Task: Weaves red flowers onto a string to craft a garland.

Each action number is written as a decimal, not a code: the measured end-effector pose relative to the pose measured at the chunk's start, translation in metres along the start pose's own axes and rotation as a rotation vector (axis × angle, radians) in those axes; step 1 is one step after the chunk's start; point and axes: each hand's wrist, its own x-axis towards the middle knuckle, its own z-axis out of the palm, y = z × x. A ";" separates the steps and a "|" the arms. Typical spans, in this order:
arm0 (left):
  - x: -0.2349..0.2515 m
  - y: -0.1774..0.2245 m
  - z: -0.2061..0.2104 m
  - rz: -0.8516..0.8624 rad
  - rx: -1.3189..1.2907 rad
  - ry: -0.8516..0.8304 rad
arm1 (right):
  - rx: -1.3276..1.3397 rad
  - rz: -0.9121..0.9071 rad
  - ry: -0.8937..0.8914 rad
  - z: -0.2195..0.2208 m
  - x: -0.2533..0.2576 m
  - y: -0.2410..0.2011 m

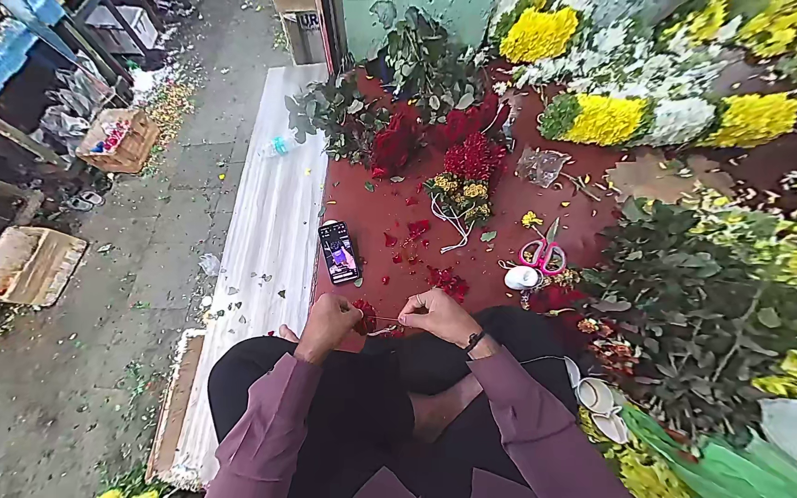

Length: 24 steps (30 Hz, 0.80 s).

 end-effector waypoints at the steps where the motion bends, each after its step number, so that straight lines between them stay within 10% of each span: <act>1: -0.001 0.001 0.000 -0.022 0.023 0.024 | -0.014 -0.045 -0.069 0.000 -0.003 -0.002; 5: -0.004 0.013 0.004 -0.017 0.239 -0.072 | 0.187 -0.281 -0.158 0.012 -0.007 -0.017; 9: -0.012 0.021 -0.006 0.507 -0.062 -0.542 | 0.393 -0.252 -0.022 0.009 0.012 -0.005; 12: -0.011 0.031 -0.008 0.590 -0.558 -0.326 | 0.566 -0.269 -0.073 0.033 0.010 0.019; 16: 0.004 0.014 0.000 0.306 -0.221 0.196 | 0.449 -0.338 -0.065 0.043 0.005 -0.023; 24: 0.003 0.011 0.003 0.260 0.034 -0.110 | 0.515 -0.193 0.169 -0.019 -0.006 -0.006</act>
